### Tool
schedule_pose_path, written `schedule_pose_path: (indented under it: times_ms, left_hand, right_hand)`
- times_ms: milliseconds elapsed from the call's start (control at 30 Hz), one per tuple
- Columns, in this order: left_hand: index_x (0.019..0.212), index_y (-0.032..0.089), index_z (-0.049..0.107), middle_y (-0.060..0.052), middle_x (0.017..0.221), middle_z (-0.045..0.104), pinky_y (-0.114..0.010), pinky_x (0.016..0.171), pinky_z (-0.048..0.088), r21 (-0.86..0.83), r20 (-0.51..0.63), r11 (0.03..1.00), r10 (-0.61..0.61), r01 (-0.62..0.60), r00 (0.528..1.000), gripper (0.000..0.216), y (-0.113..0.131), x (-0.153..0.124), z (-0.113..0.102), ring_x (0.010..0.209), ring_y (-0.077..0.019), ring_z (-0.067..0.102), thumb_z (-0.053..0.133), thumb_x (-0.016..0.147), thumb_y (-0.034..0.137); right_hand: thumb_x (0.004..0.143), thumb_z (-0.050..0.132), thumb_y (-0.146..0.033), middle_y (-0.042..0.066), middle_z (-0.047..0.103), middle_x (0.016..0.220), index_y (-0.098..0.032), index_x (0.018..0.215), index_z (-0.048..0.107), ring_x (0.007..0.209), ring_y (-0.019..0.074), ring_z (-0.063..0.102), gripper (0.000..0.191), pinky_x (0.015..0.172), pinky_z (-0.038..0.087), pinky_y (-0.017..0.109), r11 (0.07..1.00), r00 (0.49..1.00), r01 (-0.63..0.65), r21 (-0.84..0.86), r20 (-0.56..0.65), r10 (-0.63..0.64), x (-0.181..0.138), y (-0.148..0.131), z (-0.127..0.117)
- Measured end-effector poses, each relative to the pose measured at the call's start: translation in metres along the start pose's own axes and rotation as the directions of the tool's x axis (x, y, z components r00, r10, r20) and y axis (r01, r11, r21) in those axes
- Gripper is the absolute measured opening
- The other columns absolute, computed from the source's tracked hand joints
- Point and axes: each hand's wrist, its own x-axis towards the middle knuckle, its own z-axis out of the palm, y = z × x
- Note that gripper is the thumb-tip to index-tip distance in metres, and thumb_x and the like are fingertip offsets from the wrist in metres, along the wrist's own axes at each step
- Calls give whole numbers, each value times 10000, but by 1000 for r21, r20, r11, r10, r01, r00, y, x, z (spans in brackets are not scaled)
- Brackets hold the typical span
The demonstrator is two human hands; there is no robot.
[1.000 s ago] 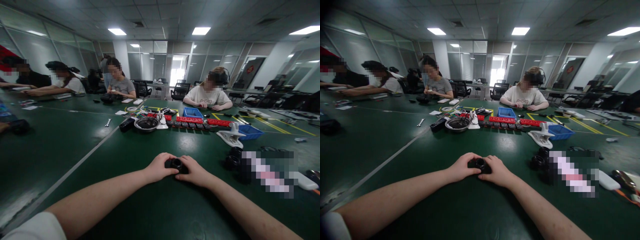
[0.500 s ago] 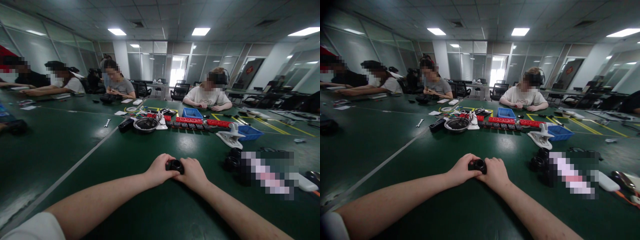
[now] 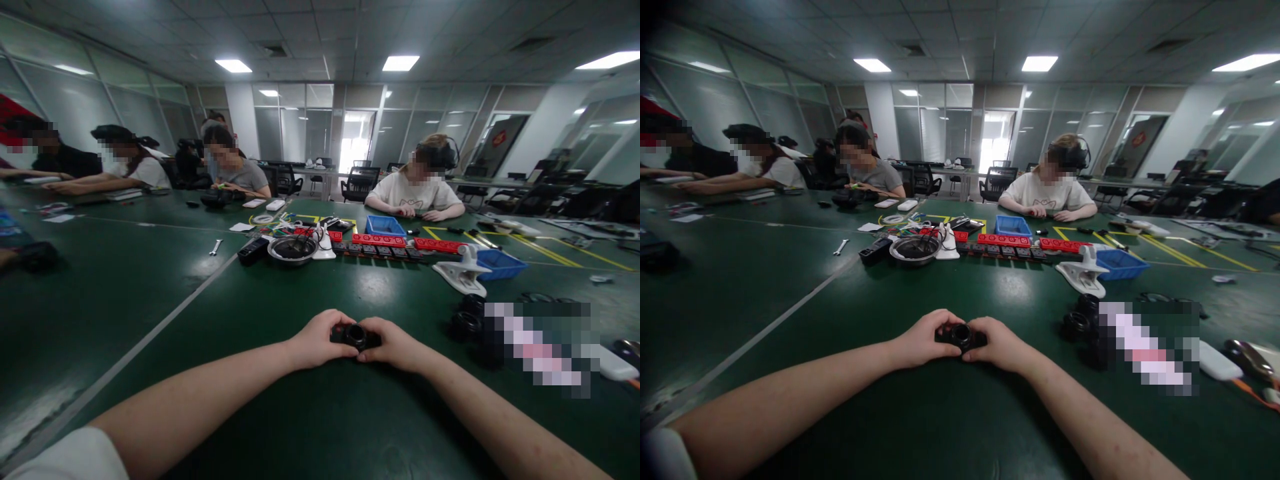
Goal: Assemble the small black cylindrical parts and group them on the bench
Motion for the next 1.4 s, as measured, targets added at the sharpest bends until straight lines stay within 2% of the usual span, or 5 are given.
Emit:
schedule_pose_path:
  times_ms: [233,600,933,1167,1400]
  left_hand:
    - [887,170,557,-22,877,539,-303,713,424,42,-209,993,-97,108,973,335,3,0,11,813,-190,518,720,604,246]
    - [964,187,556,-12,892,527,-252,640,417,32,7,999,-4,4,1000,347,2,0,-1,795,-172,507,684,654,272]
    - [887,182,560,-22,885,545,-312,745,414,49,-182,993,-93,104,979,309,7,-1,9,846,-202,520,701,617,228]
    - [938,177,563,-22,894,538,-270,673,413,30,-47,999,-26,28,999,334,4,0,0,809,-181,508,690,641,263]
    - [941,180,559,-21,904,529,-260,645,407,8,-5,999,-54,54,999,359,4,0,-1,794,-177,505,698,624,278]
  right_hand:
    - [647,629,-429,39,569,691,-165,711,491,621,178,506,304,550,318,266,871,933,-280,-404,-327,148,4,-19,23]
    - [668,662,-267,13,571,822,-164,873,588,765,168,518,241,662,380,254,995,997,70,-66,35,-68,-3,-1,-5]
    - [671,588,-472,48,581,698,-163,711,520,644,190,525,319,575,330,281,829,938,-302,-470,-301,171,1,-22,22]
    - [605,689,-417,48,539,936,-202,1032,521,861,217,494,507,724,368,312,958,994,-39,-284,-107,9,-3,-8,6]
    - [653,673,-294,-1,531,777,-162,804,569,721,151,500,225,603,361,227,997,1000,14,-82,-1,-14,-2,4,-2]
